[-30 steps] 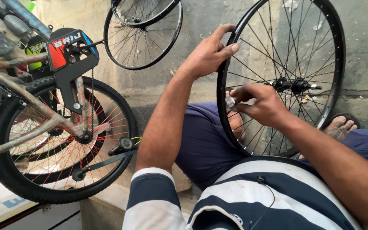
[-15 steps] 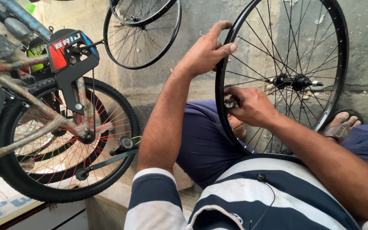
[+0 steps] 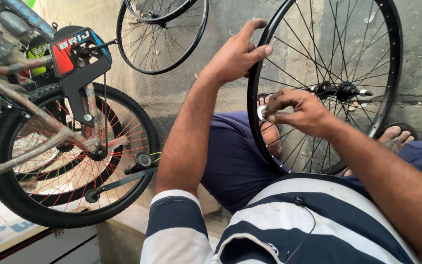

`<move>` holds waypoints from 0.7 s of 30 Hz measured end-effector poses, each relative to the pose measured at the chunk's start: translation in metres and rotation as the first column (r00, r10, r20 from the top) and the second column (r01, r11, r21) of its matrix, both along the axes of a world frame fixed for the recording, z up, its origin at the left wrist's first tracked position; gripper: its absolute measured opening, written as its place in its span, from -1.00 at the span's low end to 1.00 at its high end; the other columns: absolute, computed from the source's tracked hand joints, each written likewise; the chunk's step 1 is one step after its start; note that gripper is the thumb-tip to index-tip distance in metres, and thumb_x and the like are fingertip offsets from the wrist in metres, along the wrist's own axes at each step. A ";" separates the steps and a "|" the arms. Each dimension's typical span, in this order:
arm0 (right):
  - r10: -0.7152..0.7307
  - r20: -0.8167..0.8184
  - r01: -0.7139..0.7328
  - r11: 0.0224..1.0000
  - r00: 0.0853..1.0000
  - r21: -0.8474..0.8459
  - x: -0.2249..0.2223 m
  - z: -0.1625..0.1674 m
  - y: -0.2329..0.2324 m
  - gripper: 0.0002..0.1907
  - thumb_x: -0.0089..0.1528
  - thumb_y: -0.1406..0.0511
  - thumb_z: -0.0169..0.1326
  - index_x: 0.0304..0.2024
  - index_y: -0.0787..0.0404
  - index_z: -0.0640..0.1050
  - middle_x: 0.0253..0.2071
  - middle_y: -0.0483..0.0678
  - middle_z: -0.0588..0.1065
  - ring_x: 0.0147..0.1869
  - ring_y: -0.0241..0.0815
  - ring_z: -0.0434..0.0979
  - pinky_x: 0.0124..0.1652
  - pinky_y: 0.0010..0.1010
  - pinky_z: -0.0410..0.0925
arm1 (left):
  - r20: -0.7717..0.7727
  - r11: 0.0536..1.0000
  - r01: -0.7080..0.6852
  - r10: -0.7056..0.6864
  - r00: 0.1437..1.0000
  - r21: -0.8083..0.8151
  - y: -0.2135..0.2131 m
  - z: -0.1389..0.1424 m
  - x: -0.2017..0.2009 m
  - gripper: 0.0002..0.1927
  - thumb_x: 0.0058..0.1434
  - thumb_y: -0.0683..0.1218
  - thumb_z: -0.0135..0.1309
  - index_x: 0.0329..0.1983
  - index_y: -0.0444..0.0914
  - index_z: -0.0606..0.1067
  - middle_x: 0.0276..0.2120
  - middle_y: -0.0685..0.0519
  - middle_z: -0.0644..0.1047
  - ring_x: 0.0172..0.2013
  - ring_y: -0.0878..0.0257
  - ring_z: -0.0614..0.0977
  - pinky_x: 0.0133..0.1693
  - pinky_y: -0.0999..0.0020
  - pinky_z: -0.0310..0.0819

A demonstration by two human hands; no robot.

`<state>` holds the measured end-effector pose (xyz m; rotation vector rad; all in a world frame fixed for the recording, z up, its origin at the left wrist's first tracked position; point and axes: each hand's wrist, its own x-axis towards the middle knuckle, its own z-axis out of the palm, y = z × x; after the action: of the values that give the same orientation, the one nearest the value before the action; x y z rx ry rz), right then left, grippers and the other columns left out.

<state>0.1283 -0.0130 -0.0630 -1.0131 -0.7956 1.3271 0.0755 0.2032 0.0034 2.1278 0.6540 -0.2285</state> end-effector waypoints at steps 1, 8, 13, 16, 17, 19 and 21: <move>0.034 0.193 -0.001 0.985 0.981 -0.170 0.000 0.000 0.000 -0.69 0.14 0.21 0.36 -0.16 0.25 0.63 -0.12 0.02 0.59 0.00 -0.09 0.65 -0.02 -0.22 0.55 | -0.003 1.000 -0.011 0.010 1.000 -0.013 0.000 0.000 0.000 -0.31 0.35 0.10 0.12 0.45 -0.16 0.17 -0.50 0.00 0.59 -0.50 0.28 0.68 -0.50 0.27 0.59; -0.064 0.559 0.058 0.998 0.827 0.028 0.001 -0.008 -0.003 -0.70 0.17 0.28 0.31 -0.04 0.16 0.65 -0.14 -0.04 0.59 -0.02 -0.08 0.60 -0.06 -0.24 0.45 | 0.004 0.999 -0.017 0.017 1.000 -0.035 0.000 0.001 0.001 -0.30 0.34 0.10 0.14 0.44 -0.17 0.17 -0.50 0.00 0.59 -0.49 0.29 0.68 -0.49 0.25 0.62; 0.015 0.507 0.036 0.995 0.862 -0.090 0.005 -0.009 0.000 -0.68 0.13 0.19 0.33 -0.12 0.16 0.62 -0.18 -0.01 0.62 -0.07 -0.07 0.66 -0.04 -0.29 0.48 | 0.004 1.000 -0.013 0.013 1.000 -0.028 0.000 0.003 0.002 -0.31 0.34 0.08 0.14 0.44 -0.17 0.18 -0.51 0.01 0.59 -0.50 0.29 0.67 -0.49 0.27 0.62; 0.139 0.728 0.080 0.963 0.671 -0.257 -0.005 -0.006 0.003 -0.53 0.13 0.22 0.32 0.08 0.15 0.56 -0.13 0.00 0.60 -0.05 -0.11 0.62 -0.02 -0.30 0.45 | 0.000 0.998 -0.027 0.027 1.000 -0.056 0.001 0.004 0.002 -0.30 0.33 0.08 0.15 0.44 -0.17 0.17 -0.49 0.03 0.60 -0.49 0.31 0.67 -0.49 0.28 0.62; 0.077 0.720 0.078 0.981 0.690 -0.180 -0.008 -0.004 0.003 -0.49 0.10 0.26 0.34 0.09 0.19 0.54 -0.11 0.02 0.58 -0.05 -0.10 0.60 -0.02 -0.29 0.45 | 0.004 0.998 -0.029 0.029 1.000 -0.056 0.001 0.004 0.002 -0.30 0.33 0.08 0.15 0.44 -0.17 0.17 -0.49 0.03 0.60 -0.49 0.31 0.67 -0.49 0.28 0.61; 0.014 0.632 0.058 0.994 0.775 -0.093 -0.009 -0.003 0.000 -0.43 0.06 0.33 0.34 0.13 0.22 0.52 -0.07 0.04 0.57 -0.04 -0.10 0.59 -0.01 -0.28 0.46 | 0.015 0.998 -0.022 0.023 1.000 -0.058 0.001 0.003 0.002 -0.29 0.34 0.08 0.16 0.45 -0.18 0.16 -0.49 0.03 0.59 -0.49 0.31 0.66 -0.49 0.29 0.60; 0.013 0.464 0.022 0.997 0.886 -0.071 -0.006 -0.003 -0.006 -0.39 0.04 0.37 0.31 0.17 0.21 0.52 -0.06 0.03 0.58 -0.04 -0.13 0.61 0.01 -0.30 0.49 | 0.029 0.998 -0.004 0.006 1.000 -0.064 0.002 0.003 0.001 -0.30 0.35 0.08 0.16 0.45 -0.18 0.17 -0.49 0.03 0.60 -0.48 0.32 0.66 -0.48 0.30 0.61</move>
<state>0.1226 -0.0188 -0.0658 -1.4217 -1.1058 1.1257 0.0761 0.2047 0.0064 2.0646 0.6267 -0.2127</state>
